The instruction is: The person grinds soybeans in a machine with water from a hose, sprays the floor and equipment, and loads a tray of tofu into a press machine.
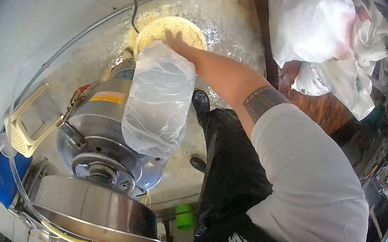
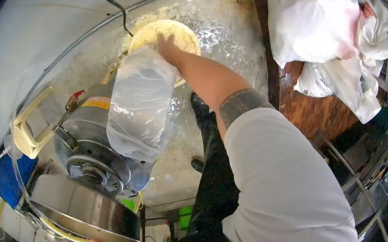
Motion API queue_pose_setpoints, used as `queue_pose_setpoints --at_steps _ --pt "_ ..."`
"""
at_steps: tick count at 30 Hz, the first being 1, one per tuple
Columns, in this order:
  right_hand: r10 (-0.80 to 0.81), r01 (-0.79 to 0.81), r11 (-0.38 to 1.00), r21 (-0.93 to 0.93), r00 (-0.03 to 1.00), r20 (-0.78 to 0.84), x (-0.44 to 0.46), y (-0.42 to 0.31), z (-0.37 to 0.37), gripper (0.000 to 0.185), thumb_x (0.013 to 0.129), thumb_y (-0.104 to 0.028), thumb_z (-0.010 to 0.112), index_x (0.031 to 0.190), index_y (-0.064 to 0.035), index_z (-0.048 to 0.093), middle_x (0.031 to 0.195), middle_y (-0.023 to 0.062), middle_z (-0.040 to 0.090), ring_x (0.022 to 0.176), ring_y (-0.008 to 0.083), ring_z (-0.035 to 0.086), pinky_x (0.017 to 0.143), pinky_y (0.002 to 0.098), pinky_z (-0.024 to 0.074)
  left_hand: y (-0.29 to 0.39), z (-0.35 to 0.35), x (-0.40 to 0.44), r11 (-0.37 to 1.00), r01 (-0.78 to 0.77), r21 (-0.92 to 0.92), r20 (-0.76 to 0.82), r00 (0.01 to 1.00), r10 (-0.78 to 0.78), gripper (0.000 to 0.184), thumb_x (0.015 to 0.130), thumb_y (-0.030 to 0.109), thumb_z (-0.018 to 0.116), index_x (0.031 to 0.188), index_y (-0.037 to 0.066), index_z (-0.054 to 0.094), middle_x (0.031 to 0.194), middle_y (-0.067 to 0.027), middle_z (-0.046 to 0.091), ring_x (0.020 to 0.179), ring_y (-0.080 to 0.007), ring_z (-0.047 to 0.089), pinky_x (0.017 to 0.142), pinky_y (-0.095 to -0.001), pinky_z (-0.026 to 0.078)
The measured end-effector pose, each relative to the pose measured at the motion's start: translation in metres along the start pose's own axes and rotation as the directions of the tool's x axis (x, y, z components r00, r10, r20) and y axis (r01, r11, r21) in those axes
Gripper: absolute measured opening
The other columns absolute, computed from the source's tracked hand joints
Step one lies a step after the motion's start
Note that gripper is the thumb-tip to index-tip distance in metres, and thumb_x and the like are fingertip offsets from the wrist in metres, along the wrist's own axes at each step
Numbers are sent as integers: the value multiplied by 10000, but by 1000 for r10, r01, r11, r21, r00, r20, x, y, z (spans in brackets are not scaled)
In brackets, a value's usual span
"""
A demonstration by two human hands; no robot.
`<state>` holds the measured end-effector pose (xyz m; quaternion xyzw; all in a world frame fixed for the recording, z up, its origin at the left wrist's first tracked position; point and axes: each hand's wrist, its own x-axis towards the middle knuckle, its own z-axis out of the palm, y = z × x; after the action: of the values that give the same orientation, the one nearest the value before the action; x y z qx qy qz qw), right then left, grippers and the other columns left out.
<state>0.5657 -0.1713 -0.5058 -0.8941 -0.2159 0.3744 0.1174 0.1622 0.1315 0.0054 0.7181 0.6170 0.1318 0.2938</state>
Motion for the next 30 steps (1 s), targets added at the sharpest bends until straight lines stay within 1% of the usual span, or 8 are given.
queue_pose_setpoints --at_steps 4,11,14,16,20,23,26,30 --pt "-154 124 850 -512 988 -18 -27 7 42 622 986 -435 521 1529 -140 448 1600 147 373 1489 521 196 1136 582 356 -14 -11 3 918 -88 386 -36 993 111 690 1046 405 441 1562 -17 264 1573 -326 293 1449 -504 298 1196 -536 276" --pt "-212 143 960 -240 932 -294 -20 17 80 541 935 -322 640 1445 -168 546 1506 88 510 1395 462 379 943 723 417 -76 -61 29 777 -434 456 202 901 385 813 990 500 539 1562 -10 267 1581 -327 274 1444 -497 323 1182 -545 311" --pt "-194 166 978 -130 949 -248 -25 20 79 547 925 -320 661 1437 -162 546 1489 87 524 1366 466 406 933 718 428 -27 -24 13 861 -139 489 -2 987 160 757 1029 479 502 1546 -30 286 1554 -295 334 1395 -437 411 1123 -511 398" --pt "-166 167 986 -15 963 -212 -35 26 69 552 919 -318 674 1431 -158 545 1477 86 533 1347 469 424 926 714 436 14 11 -5 989 142 -30 -150 978 -145 706 1050 461 490 1539 -16 311 1508 -248 387 1300 -352 492 1041 -467 460" --pt "-76 136 901 411 984 -158 -54 53 49 562 906 -314 702 1420 -149 545 1455 84 550 1309 476 460 912 707 450 2 7 3 997 -56 -53 -26 998 55 641 1045 485 501 1457 8 385 1368 -220 487 1138 -315 554 967 -488 482" --pt "-129 263 527 808 965 -230 -57 87 73 570 897 -312 723 1412 -143 545 1438 83 564 1280 480 486 901 701 462 5 11 1 985 -65 -161 42 996 72 613 1050 446 512 1444 -5 381 1351 -223 494 1143 -314 558 971 -493 487" --pt "393 -49 -613 789 847 358 -116 27 30 598 920 -375 727 1383 -79 492 1386 173 547 1268 505 467 977 696 419 -6 10 7 966 -67 -248 98 991 93 615 1049 439 510 1450 -7 375 1368 -229 487 1141 -329 558 975 -506 486" --pt "310 -11 -731 683 885 346 -122 -21 46 484 932 -346 690 1302 -94 505 1276 151 538 1165 452 469 903 637 419 0 17 6 949 -97 -299 120 983 139 610 1050 434 496 1459 -3 372 1395 -226 472 1180 -320 546 984 -483 481"
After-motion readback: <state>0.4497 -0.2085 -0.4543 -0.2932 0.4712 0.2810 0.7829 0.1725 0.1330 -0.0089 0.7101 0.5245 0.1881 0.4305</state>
